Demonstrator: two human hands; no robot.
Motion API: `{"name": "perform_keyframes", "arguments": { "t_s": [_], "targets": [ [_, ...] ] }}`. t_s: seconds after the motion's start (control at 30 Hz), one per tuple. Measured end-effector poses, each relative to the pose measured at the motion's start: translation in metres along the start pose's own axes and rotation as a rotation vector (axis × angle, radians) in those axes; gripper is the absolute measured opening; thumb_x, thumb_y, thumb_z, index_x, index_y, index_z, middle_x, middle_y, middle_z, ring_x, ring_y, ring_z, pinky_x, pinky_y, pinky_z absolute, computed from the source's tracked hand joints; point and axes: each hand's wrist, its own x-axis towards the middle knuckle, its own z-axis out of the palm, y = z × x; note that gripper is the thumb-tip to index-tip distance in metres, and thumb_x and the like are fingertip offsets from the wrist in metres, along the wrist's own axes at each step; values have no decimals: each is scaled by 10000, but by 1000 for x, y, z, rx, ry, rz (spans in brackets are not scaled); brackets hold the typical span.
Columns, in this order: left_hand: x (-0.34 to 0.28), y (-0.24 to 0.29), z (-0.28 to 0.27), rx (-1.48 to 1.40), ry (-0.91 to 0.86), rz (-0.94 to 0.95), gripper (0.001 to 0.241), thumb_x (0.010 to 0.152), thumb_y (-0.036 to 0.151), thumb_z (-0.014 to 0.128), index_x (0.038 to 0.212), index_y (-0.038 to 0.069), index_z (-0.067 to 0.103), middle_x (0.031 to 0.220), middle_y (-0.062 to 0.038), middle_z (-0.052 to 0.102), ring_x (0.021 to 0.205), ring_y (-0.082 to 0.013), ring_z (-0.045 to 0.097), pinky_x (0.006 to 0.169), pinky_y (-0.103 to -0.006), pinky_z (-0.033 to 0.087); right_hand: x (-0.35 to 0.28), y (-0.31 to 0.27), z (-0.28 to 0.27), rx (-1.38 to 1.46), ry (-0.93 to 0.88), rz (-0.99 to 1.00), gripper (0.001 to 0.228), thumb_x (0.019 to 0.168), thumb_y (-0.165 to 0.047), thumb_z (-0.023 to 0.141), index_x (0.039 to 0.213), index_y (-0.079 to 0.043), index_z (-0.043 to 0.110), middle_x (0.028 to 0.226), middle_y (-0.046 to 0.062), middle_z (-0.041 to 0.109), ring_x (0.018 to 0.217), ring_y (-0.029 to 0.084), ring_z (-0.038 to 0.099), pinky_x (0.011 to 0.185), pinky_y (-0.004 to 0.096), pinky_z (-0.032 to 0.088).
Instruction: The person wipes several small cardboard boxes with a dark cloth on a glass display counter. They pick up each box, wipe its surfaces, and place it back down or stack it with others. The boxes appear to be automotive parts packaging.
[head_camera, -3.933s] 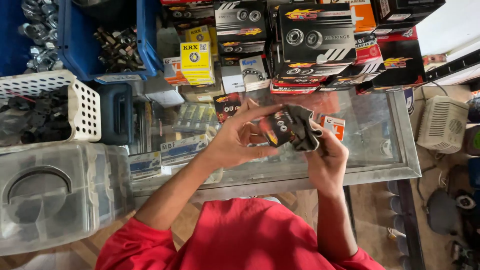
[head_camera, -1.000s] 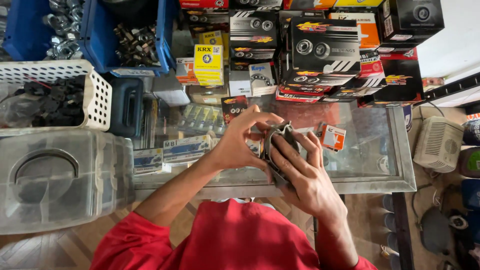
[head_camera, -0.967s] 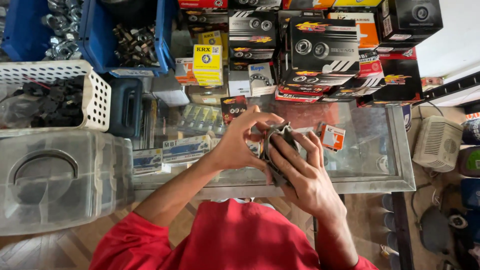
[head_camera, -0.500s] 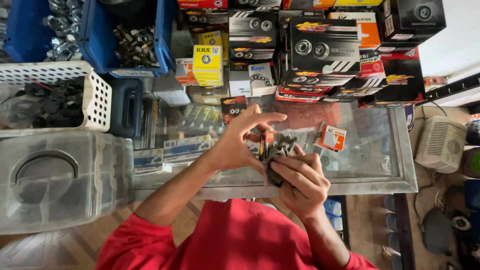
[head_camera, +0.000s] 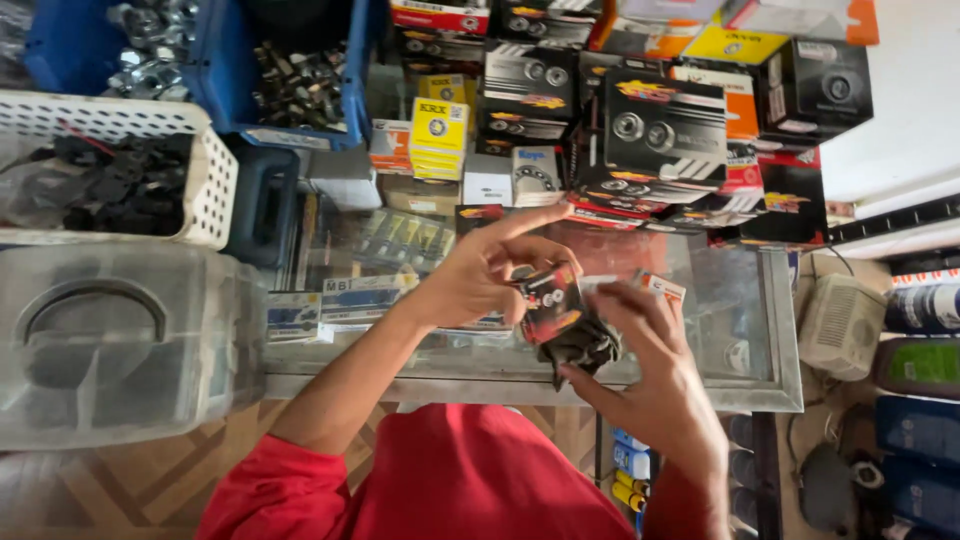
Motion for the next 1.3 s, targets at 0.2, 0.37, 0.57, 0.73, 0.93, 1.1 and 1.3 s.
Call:
{"name": "perform_keyframes", "arguments": {
  "t_s": [0.2,0.37,0.57,0.73,0.93,1.1,1.3],
  "targets": [
    [14,22,-5,51,47,26,1169,812,524,880,1675,91,221,1670,-40,422,1417,-240,587,1194,-391,524,64,-11,-9,-201,-18,-383,669,770,-239,922,1343,-62,626,1337,78,628,1181,256,596,1000,469,453],
    [5,70,-4,111,125,56,1065,871,506,805,1654,94,211,1553,-54,491,1355,-242,616,1140,-380,518,106,-29,-14,-144,-103,-446,754,701,-267,940,1357,-58,633,1268,96,635,1108,292,592,977,446,466],
    [-41,89,-9,527,397,38,680,1028,253,697,1609,49,408,1536,-104,601,1411,-201,581,1103,-360,521,116,-26,26,-21,-15,-332,659,769,-179,930,1342,-51,632,1336,132,634,1191,300,661,986,377,566],
    [-55,84,-17,615,408,43,746,878,105,804,1544,54,470,1402,-101,615,1235,-199,622,1072,-372,558,115,-15,68,58,28,-237,670,749,-150,921,1338,-34,624,1359,158,634,1219,315,671,1005,386,569],
    [-52,70,-40,955,494,-81,727,845,122,821,1500,79,509,1295,-118,693,1167,-234,704,1027,-368,567,122,-8,80,35,-6,-223,684,762,-134,907,1369,-22,612,1362,167,624,1223,334,667,1018,394,565],
    [-45,72,-40,1104,447,48,625,898,167,795,1444,28,526,1404,-185,611,1267,-367,587,1077,-436,460,130,-8,68,73,-141,-163,701,799,-183,889,1402,0,583,1346,156,616,1148,326,667,931,381,553],
    [-44,60,-41,998,457,-9,587,857,125,815,1362,-12,546,1325,-191,634,1203,-356,643,1002,-409,526,126,15,75,36,-211,-234,655,810,-188,857,1378,-3,588,1362,155,577,1228,346,605,1001,406,504]
  ]
}}
